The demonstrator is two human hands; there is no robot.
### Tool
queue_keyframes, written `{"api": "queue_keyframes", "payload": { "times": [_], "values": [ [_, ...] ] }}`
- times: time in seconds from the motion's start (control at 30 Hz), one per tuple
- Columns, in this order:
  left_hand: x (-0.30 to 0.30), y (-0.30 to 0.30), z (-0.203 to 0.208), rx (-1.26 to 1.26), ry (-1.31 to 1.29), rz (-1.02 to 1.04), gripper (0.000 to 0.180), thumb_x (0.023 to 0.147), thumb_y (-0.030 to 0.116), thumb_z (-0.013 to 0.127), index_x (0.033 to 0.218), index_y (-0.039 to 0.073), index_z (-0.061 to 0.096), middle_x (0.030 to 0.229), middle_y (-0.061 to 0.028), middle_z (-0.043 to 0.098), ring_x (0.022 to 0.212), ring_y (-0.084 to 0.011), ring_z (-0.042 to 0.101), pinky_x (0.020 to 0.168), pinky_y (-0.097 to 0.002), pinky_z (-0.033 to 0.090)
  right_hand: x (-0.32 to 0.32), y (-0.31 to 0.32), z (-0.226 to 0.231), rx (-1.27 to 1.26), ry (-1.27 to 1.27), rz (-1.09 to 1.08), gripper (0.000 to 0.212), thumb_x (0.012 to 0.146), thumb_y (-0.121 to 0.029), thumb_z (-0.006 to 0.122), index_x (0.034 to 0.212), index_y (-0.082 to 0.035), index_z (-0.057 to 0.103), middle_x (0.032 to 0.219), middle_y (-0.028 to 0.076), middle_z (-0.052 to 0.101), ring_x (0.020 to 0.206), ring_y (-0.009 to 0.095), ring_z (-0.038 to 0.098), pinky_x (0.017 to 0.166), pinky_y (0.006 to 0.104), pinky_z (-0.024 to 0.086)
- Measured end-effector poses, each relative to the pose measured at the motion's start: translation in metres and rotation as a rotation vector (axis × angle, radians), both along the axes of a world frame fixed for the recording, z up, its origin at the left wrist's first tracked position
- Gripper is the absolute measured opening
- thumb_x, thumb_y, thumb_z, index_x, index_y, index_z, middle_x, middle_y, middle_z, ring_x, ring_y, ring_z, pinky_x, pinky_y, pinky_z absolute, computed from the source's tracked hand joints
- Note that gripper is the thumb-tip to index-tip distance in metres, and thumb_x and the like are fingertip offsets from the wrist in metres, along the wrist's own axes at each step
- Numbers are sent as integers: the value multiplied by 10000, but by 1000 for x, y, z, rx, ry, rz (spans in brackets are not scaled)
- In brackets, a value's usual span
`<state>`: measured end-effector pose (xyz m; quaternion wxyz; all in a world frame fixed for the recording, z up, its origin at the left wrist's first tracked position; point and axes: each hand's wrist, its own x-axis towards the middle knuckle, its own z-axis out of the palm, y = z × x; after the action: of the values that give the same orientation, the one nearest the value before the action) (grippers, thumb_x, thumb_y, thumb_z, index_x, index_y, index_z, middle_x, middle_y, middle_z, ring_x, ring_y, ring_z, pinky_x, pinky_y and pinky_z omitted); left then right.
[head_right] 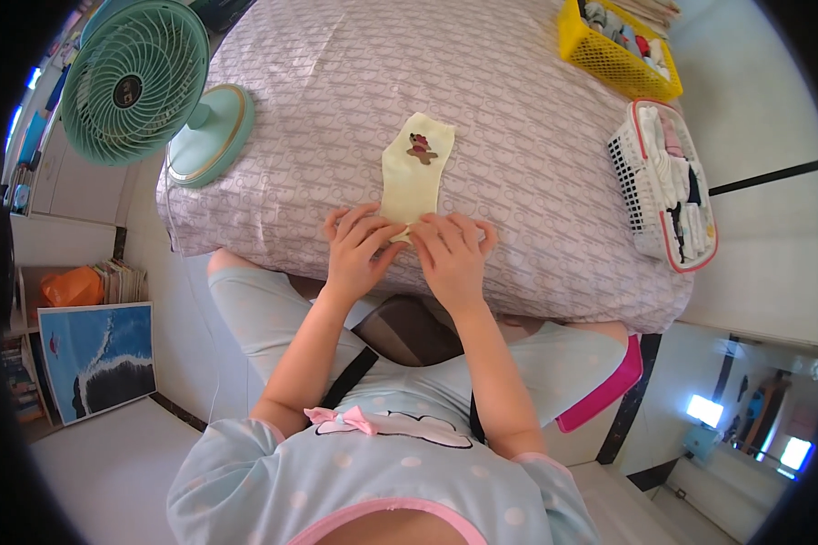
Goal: Folding various pairs of socks and organizing them into storage baskets.
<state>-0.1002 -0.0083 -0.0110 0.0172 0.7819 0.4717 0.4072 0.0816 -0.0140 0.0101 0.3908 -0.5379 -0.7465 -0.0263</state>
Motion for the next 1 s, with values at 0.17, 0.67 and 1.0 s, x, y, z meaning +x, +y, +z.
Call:
{"api": "queue_keyframes", "payload": {
  "times": [0.17, 0.67, 1.0],
  "values": [
    [-3, 3, 1, -27, -45, -38, 278, 748, 255, 860, 992, 186, 747, 1074, 34, 663, 1192, -219, 574, 1042, -468, 303, 13, -9, -3, 10, -90, 143, 204, 841, -194, 771, 1041, -184, 729, 1079, -95, 683, 1079, 196, 553, 1027, 461, 299],
    [-3, 3, 7, -6, 48, 38, 193, 792, 235, 836, 957, 186, 750, 1030, 49, 691, 1197, -265, 559, 1017, -459, 329, -8, 1, -17, -44, 48, -185, 220, 841, -288, 753, 1017, -173, 691, 997, -41, 662, 1101, 222, 556, 1034, 531, 281],
    [17, 4, 21, -159, -73, 239, 184, 803, 213, 835, 915, 132, 713, 1057, 6, 659, 1216, -317, 492, 1003, -451, 358, -6, 5, -16, -27, -60, -68, 107, 859, -234, 740, 923, -166, 689, 980, -36, 647, 1081, 197, 561, 1039, 506, 299]
  ]
}}
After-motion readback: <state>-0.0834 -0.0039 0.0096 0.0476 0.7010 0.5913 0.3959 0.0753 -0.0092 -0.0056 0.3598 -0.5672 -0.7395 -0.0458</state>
